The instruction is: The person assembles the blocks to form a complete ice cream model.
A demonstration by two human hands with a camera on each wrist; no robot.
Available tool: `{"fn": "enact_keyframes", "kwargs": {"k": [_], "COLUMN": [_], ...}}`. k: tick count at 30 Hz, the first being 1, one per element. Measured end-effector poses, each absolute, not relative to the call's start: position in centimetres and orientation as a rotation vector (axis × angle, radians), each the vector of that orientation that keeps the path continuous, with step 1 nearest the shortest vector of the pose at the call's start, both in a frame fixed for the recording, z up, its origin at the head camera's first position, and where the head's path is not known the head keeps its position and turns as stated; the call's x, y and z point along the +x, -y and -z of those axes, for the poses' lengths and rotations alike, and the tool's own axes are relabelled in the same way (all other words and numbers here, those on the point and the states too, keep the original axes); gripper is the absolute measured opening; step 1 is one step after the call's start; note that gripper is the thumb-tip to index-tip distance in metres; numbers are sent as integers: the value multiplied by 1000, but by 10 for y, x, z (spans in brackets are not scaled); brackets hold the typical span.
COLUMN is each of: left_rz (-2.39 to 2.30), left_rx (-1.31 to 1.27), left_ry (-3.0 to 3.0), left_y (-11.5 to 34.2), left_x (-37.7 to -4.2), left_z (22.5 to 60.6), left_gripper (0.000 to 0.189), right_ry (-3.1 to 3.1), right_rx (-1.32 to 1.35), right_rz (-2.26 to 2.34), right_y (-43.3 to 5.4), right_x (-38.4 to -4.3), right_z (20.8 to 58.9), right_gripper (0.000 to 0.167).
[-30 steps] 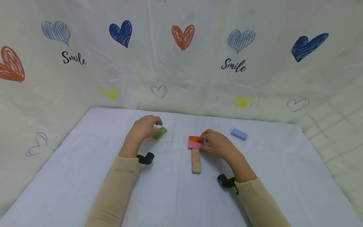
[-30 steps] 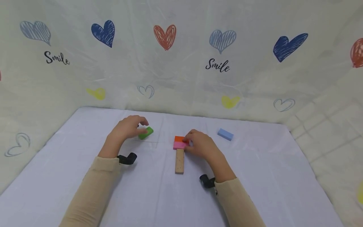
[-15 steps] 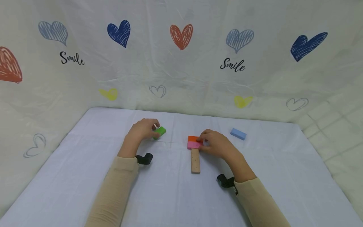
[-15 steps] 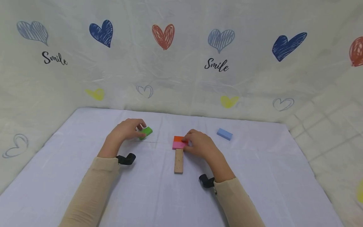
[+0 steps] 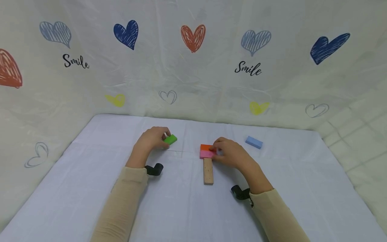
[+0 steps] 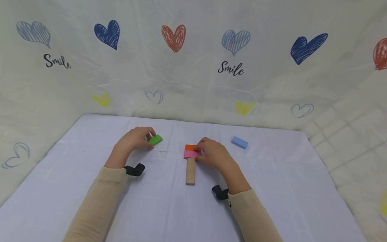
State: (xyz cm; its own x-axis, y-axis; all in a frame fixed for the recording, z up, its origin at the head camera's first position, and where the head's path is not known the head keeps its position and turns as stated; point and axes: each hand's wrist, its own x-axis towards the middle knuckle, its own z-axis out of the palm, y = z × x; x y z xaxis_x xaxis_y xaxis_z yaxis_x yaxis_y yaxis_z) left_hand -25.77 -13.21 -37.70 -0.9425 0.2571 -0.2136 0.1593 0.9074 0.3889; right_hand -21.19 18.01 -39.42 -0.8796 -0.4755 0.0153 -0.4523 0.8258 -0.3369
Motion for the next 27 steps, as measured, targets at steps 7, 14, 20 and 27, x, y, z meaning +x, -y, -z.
{"fn": "enact_keyframes", "kwargs": {"k": [7, 14, 20, 27], "left_rz": [-551, -547, -534, -510], "left_rx": [336, 397, 440, 509], "left_ry": [-2817, -2824, -2839, -2860], "left_y": [131, 128, 123, 115], "left_x": [-260, -259, -260, -261], "left_z": [380, 380, 384, 388], "left_gripper": [45, 43, 42, 41], "right_ry": [-2935, -2937, -2933, -2928], "right_rx": [-738, -739, -737, -733], "right_rz": [510, 508, 516, 516], "right_y": [-179, -179, -180, -180], "right_x": [-211, -211, -211, -212], "right_z": [392, 393, 393, 394], "right_gripper": [30, 30, 30, 29]}}
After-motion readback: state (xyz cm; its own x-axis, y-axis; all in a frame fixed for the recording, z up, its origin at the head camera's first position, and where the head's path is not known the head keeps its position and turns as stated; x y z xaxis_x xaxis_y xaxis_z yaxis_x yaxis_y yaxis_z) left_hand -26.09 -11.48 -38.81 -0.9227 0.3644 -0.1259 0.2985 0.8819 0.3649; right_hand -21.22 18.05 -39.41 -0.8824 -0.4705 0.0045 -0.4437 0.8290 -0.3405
